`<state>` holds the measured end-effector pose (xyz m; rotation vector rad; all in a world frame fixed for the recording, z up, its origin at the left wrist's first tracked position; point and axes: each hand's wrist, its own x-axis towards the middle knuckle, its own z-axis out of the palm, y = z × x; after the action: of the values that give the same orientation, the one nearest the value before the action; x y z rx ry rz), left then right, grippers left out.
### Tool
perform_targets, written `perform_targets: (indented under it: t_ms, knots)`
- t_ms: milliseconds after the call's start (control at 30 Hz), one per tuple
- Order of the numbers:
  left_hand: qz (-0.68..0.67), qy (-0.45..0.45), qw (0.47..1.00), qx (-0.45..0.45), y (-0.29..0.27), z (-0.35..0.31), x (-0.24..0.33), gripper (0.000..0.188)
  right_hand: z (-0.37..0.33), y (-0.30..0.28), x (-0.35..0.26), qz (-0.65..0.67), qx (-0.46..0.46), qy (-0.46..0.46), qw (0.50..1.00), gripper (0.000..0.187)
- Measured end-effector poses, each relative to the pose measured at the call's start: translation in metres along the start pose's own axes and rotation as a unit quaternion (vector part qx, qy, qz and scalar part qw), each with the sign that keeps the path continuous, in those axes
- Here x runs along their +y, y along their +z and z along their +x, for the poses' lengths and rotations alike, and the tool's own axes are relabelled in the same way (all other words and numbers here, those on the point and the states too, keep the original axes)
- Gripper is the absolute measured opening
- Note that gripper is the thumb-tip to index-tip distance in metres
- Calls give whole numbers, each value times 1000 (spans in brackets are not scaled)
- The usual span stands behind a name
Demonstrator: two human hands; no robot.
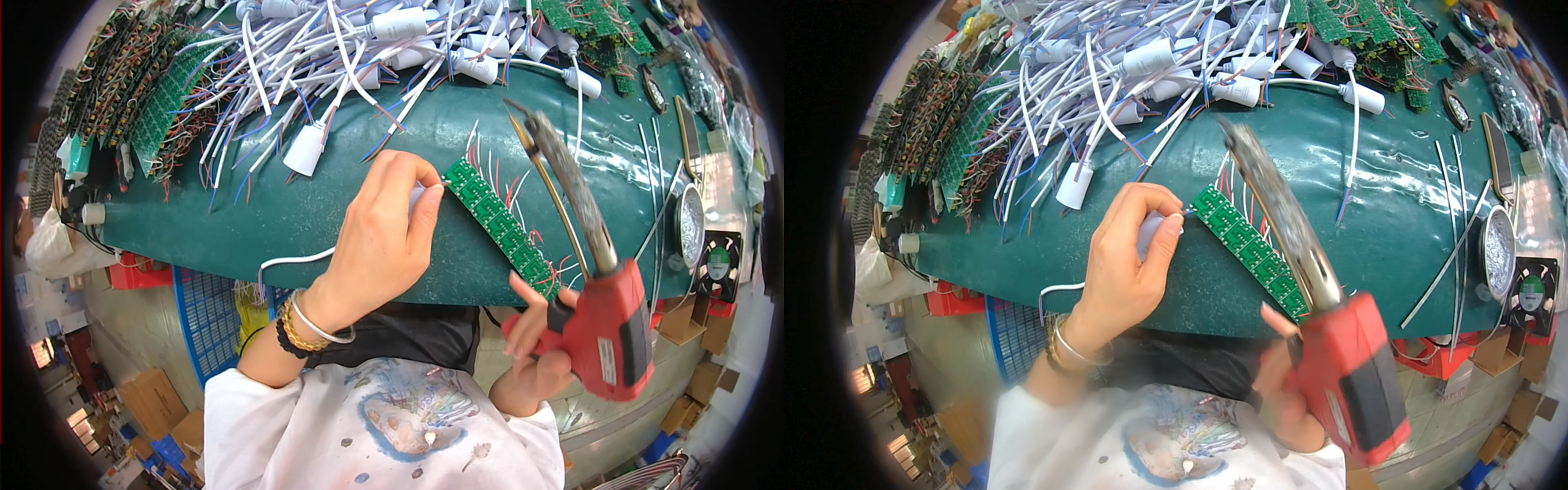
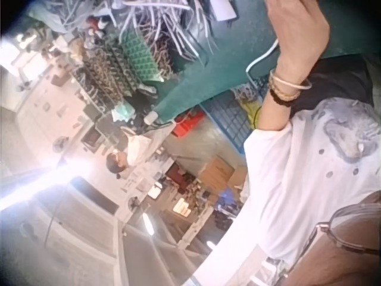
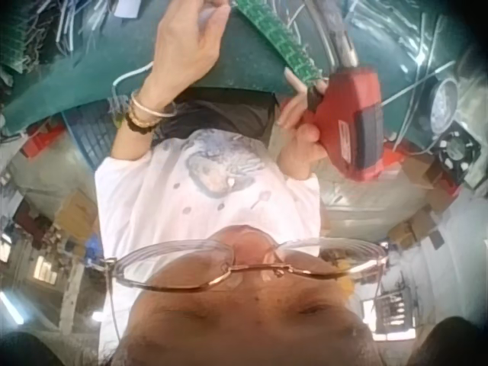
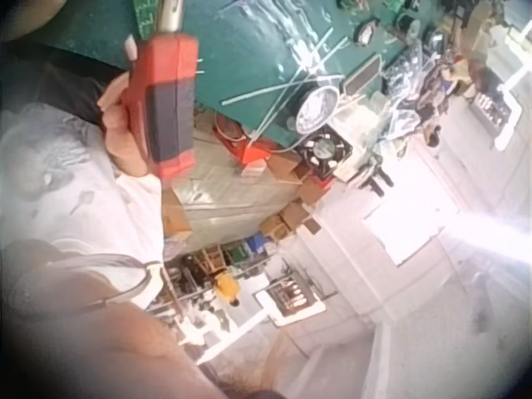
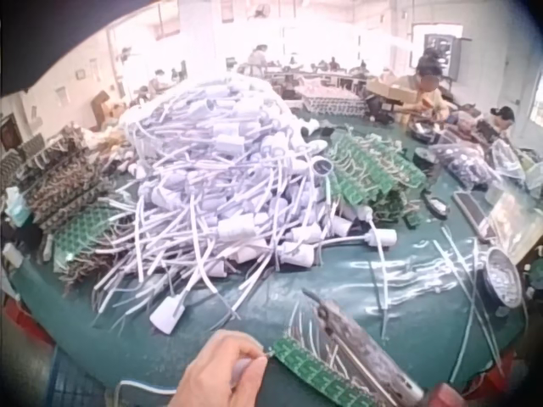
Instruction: The person solders wires from white components onto circuit boards using a soldering iron and places an assembled board into a basket.
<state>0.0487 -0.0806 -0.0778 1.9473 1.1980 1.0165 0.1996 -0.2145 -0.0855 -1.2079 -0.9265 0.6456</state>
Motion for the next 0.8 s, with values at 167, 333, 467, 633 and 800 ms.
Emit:
perform_targets:
  t_ms: [167, 333, 467, 633, 800]
  knots:
    - [8, 71, 995, -74, -6, 10, -11, 7, 20, 26, 4, 13, -13, 60, 998, 71]
    - [86, 118, 989, -35, -4, 14, -22, 11, 23, 31, 3, 15, -5, 67, 998, 70]
    - [99, 93, 990, -24, -1, 12, -24, 11, 24, 31, 4, 1, 3, 74, 997, 71]
    - [84, 94, 991, -45, -3, 10, -23, 12, 25, 31, 4, -3, -13, 66, 998, 71]
    - [152, 131, 979, -45, 5, 6, -19, 16, 20, 25, 3, -30, -23, 83, 996, 66]
